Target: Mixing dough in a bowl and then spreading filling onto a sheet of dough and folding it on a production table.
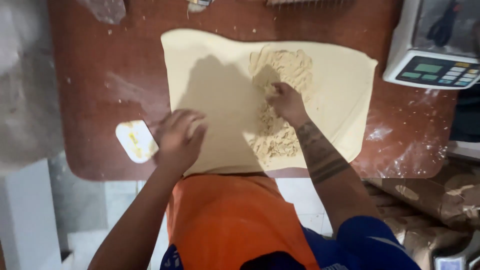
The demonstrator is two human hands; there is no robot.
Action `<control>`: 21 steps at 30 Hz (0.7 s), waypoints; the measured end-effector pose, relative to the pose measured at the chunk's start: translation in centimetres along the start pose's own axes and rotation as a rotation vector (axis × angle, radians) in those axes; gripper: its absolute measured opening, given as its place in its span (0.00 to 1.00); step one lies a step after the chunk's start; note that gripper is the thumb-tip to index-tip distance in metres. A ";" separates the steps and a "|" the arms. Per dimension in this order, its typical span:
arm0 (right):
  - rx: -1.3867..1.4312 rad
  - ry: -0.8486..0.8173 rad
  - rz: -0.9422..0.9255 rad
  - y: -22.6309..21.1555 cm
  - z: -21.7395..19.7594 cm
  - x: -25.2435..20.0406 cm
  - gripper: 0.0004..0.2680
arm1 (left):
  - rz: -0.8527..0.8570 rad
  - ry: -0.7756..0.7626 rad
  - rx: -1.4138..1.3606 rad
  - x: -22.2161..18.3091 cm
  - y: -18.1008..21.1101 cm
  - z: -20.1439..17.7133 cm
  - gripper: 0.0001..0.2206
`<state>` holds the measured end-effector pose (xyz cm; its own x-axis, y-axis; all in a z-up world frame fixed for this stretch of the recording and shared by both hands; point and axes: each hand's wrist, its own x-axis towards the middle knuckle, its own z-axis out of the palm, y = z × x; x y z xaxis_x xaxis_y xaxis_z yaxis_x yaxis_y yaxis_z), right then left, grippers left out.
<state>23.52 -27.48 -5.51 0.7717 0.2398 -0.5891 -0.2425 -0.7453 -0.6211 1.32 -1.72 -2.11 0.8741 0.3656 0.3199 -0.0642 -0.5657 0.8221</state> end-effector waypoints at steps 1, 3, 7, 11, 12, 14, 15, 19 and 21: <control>-0.044 -0.026 0.001 0.0 -0.1 0.8 0.22 | -0.002 -0.029 0.007 -0.2 -0.9 2.8 0.07; -0.118 -0.032 -0.002 0.9 -0.1 2.5 0.19 | -0.132 -0.164 0.060 -0.8 -2.5 7.5 0.09; -0.184 -0.093 -0.023 1.4 0.7 3.1 0.16 | -0.305 -0.403 0.146 -0.2 -3.8 14.3 0.12; -0.045 -0.120 -0.008 1.6 0.2 2.4 0.20 | -0.252 -0.369 0.214 2.3 -2.6 17.3 0.13; -0.149 -0.086 -0.048 2.2 0.2 2.6 0.17 | -0.236 -0.393 0.303 3.4 -1.1 17.1 0.15; -0.251 -0.049 -0.090 2.5 -0.1 2.4 0.15 | -0.214 -0.415 0.392 4.4 0.1 17.5 0.16; -0.169 -0.009 -0.011 2.2 -0.4 2.1 0.14 | -0.207 -0.527 0.455 4.4 -0.2 18.1 0.17; 0.319 0.025 0.156 -0.6 -2.2 -2.0 0.17 | -0.168 -0.715 0.562 5.3 -0.1 19.0 0.15; 0.328 -0.020 0.122 0.8 -3.3 -3.3 0.20 | -0.140 -0.710 0.574 5.1 -0.8 19.9 0.13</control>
<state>22.68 -30.91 -2.34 0.7144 0.1761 -0.6772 -0.5107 -0.5303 -0.6767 15.42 -14.12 -10.53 0.9583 0.0266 -0.2845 0.1470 -0.8998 0.4109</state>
